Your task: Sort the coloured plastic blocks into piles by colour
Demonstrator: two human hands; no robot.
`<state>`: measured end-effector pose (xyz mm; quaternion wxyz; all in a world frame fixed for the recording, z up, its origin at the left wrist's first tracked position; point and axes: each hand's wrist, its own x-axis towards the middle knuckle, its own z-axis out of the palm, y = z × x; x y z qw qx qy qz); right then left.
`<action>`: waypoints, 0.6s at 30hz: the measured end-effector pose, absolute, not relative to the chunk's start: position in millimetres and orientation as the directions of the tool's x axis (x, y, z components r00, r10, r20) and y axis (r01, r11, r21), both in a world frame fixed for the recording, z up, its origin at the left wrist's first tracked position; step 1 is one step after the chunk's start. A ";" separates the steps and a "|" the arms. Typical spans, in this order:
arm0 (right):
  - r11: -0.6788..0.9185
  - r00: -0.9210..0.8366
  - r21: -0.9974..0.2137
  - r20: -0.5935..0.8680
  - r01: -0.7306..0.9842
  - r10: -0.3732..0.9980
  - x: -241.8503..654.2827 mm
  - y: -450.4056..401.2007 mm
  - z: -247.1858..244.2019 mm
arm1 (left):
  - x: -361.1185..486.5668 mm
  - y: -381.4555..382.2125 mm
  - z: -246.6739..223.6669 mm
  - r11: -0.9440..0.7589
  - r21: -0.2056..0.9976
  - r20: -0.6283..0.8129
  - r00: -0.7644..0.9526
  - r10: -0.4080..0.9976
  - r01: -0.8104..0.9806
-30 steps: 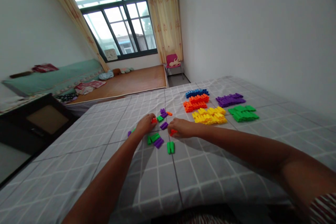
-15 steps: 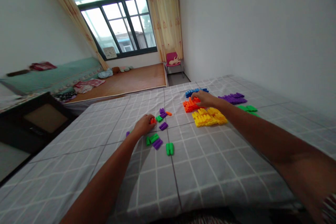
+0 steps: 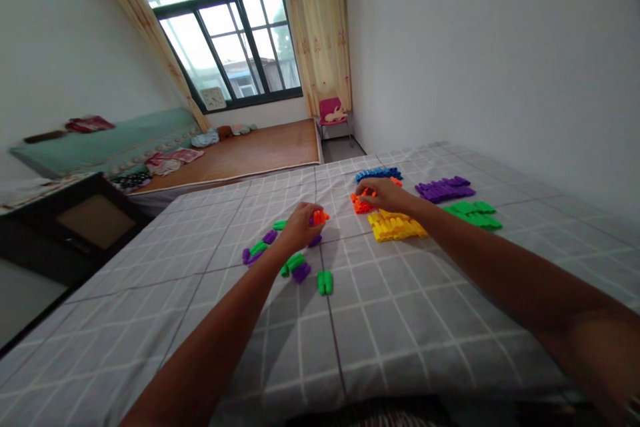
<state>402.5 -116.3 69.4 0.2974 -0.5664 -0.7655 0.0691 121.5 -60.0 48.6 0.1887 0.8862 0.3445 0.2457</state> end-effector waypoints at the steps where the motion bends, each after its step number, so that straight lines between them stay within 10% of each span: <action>1: 0.379 -0.206 -0.496 0.369 0.781 0.907 393.7 -119.1 68.5 | 134.2 -65.2 51.1 -0.702 0.540 0.325 0.654 0.684 0.465; 10: 0.326 -0.128 -0.831 0.302 0.451 0.945 398.1 -117.6 55.4 | 189.3 -87.7 53.6 -0.797 0.549 0.486 0.680 0.549 0.251; 18: -0.080 0.218 -0.487 0.234 0.870 0.947 493.4 -115.7 51.5 | 148.1 -62.6 43.7 -0.799 0.497 0.500 0.641 0.583 0.339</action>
